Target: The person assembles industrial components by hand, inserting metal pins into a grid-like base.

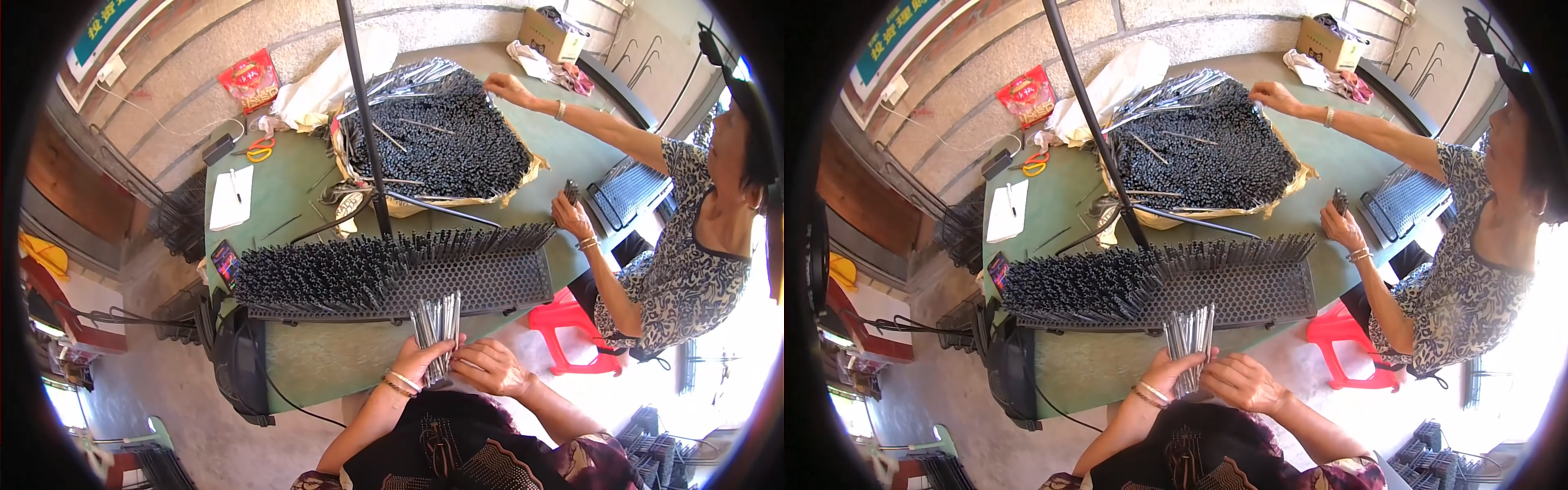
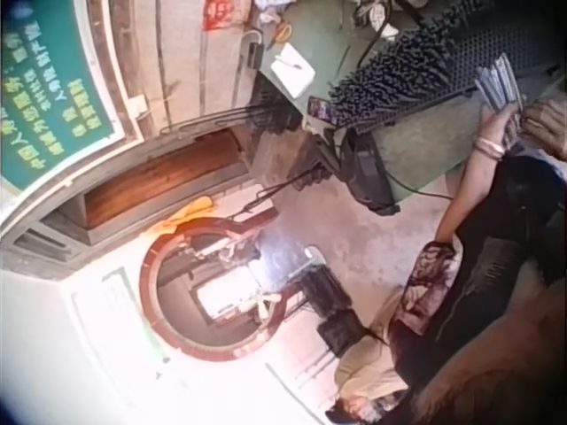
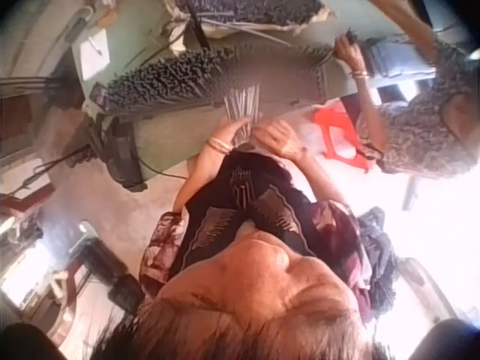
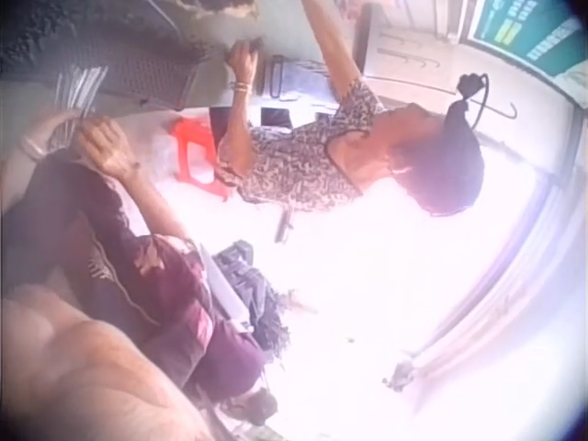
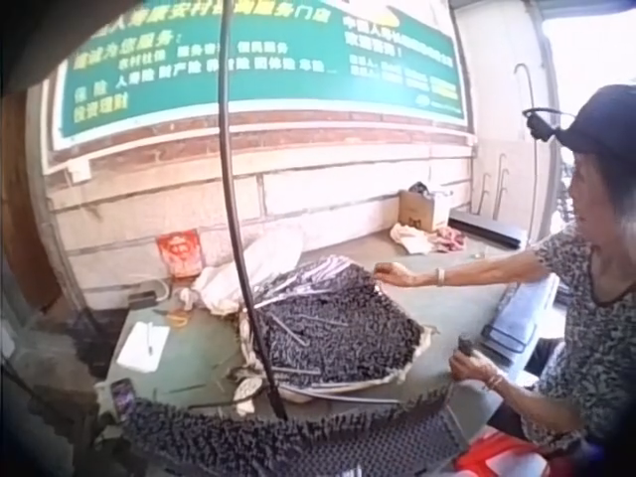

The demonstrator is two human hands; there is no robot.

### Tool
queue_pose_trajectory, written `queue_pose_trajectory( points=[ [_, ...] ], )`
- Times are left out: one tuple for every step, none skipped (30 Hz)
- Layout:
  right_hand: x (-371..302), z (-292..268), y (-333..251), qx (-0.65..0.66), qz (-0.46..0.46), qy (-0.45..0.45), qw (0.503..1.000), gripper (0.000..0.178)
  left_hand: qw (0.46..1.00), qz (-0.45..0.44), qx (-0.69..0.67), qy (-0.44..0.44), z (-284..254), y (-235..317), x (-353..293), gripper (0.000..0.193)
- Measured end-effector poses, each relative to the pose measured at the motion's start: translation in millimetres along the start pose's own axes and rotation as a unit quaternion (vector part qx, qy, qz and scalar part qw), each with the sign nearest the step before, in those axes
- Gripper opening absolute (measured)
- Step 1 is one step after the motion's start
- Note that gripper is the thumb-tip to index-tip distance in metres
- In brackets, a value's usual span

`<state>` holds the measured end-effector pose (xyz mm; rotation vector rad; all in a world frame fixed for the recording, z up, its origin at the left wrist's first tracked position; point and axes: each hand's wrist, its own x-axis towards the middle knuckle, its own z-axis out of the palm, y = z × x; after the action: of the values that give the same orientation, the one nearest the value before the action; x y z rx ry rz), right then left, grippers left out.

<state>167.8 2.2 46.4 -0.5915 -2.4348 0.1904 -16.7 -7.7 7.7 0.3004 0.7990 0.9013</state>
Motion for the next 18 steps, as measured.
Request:
queue_pose_trajectory(
  points=[
    [3,-2,-1,0.042,0.009,-0.003,0.999,0.029,1.000,-0.002,-0.014,0.001,-1,-1,0,0.028],
    [2,-2,-1,0.042,0.009,-0.002,0.999,0.029,1.000,-0.002,-0.013,0.000,-1,0,-1,0.028],
    [1,-2,-2,0.087,0.097,0.027,0.991,0.028,1.000,-0.003,0.006,0.005,1,2,-2,0.027],
    [1,-1,-3,0.131,0.184,0.057,0.972,0.026,1.000,-0.005,0.024,0.011,2,3,-3,0.025],
    [1,6,-1,0.154,0.311,0.092,0.933,0.024,1.000,-0.005,0.026,0.011,1,1,-3,0.025],
    [7,8,6,0.239,0.404,0.089,0.879,0.024,1.000,0.008,0.029,0.002,0,-1,-2,0.026],
    [15,9,15,0.319,0.490,0.085,0.807,0.025,0.999,0.022,0.031,-0.006,0,-3,-2,0.028],
    [17,15,24,0.431,0.505,0.092,0.742,0.026,0.999,0.021,0.033,-0.007,1,-2,-3,0.028],
    [19,17,30,0.431,0.505,0.094,0.742,0.026,0.998,0.026,0.052,-0.009,2,0,-6,0.029],
    [21,17,34,0.478,0.523,0.080,0.701,0.025,0.997,0.031,0.070,-0.012,4,2,-8,0.031],
    [23,18,37,0.525,0.538,0.063,0.656,0.024,0.996,0.034,0.079,-0.019,5,3,-10,0.033],
    [25,17,38,0.534,0.533,0.062,0.653,0.021,0.996,0.035,0.078,-0.019,5,3,-9,0.033],
    [25,17,40,0.533,0.533,0.062,0.654,0.021,0.996,0.046,0.074,-0.019,5,2,-9,0.032],
    [24,17,42,0.537,0.525,0.063,0.657,0.019,0.996,0.057,0.071,-0.018,5,1,-9,0.031],
    [24,18,43,0.541,0.517,0.064,0.660,0.018,0.996,0.057,0.070,-0.018,3,1,-9,0.031],
    [24,17,43,0.541,0.517,0.063,0.660,0.018,0.996,0.060,0.066,-0.008,1,-1,-8,0.030],
    [24,17,43,0.549,0.520,0.072,0.651,0.017,0.996,0.063,0.061,0.003,-1,-3,-8,0.029],
    [24,16,42,0.557,0.522,0.082,0.641,0.016,0.996,0.066,0.058,0.023,-4,-6,-7,0.025]
  ],
)
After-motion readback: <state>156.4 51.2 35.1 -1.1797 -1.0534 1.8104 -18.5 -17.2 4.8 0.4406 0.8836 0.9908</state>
